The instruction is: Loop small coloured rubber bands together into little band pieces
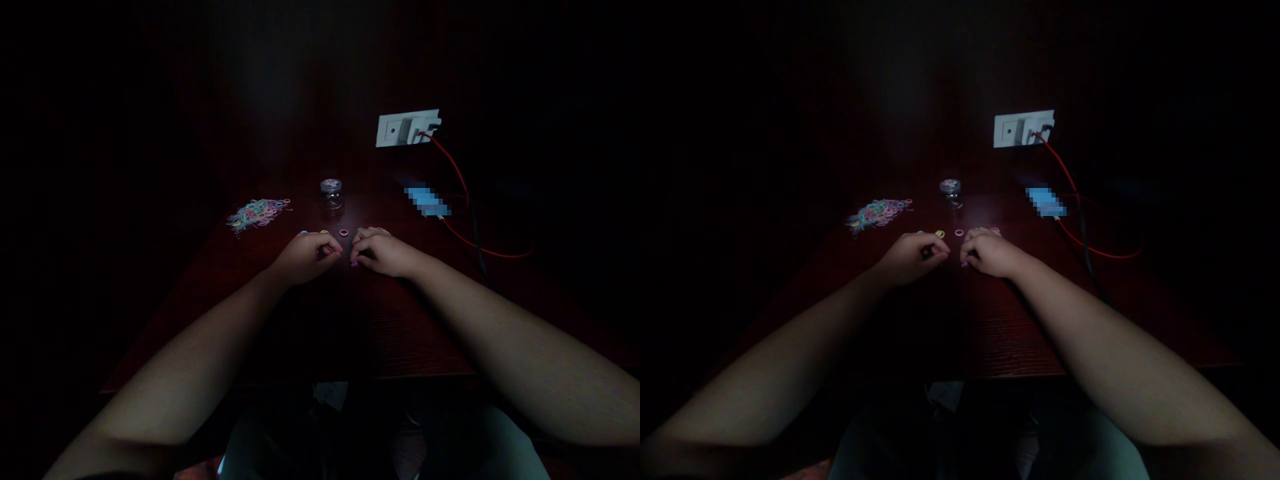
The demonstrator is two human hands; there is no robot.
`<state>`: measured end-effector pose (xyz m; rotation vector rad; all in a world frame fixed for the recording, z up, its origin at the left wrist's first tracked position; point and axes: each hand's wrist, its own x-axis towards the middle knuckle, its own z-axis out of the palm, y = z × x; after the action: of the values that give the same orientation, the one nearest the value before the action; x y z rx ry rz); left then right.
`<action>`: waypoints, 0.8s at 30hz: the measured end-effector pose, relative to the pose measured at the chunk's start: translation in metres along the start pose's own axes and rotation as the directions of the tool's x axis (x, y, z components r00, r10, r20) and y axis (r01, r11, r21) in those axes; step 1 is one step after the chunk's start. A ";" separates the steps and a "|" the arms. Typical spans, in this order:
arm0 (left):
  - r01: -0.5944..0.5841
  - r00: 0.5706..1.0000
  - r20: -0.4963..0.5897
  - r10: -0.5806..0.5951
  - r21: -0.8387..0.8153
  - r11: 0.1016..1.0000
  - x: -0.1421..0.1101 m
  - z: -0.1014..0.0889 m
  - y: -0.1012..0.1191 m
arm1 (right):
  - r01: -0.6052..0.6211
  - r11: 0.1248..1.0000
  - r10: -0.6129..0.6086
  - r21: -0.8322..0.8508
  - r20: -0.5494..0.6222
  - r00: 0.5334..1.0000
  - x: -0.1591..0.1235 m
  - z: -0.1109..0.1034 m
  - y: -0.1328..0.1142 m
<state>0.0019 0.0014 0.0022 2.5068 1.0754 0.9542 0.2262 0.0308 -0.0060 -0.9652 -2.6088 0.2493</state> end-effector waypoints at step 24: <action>-0.001 1.000 -0.005 0.002 0.012 1.000 0.001 -0.002 0.002 | 0.044 0.999 -0.044 0.015 -0.023 0.999 0.001 0.003 0.006</action>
<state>0.0019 0.0001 0.0052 2.5165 1.0843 0.9581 0.2281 0.0355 -0.0101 -0.8992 -2.6005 0.2458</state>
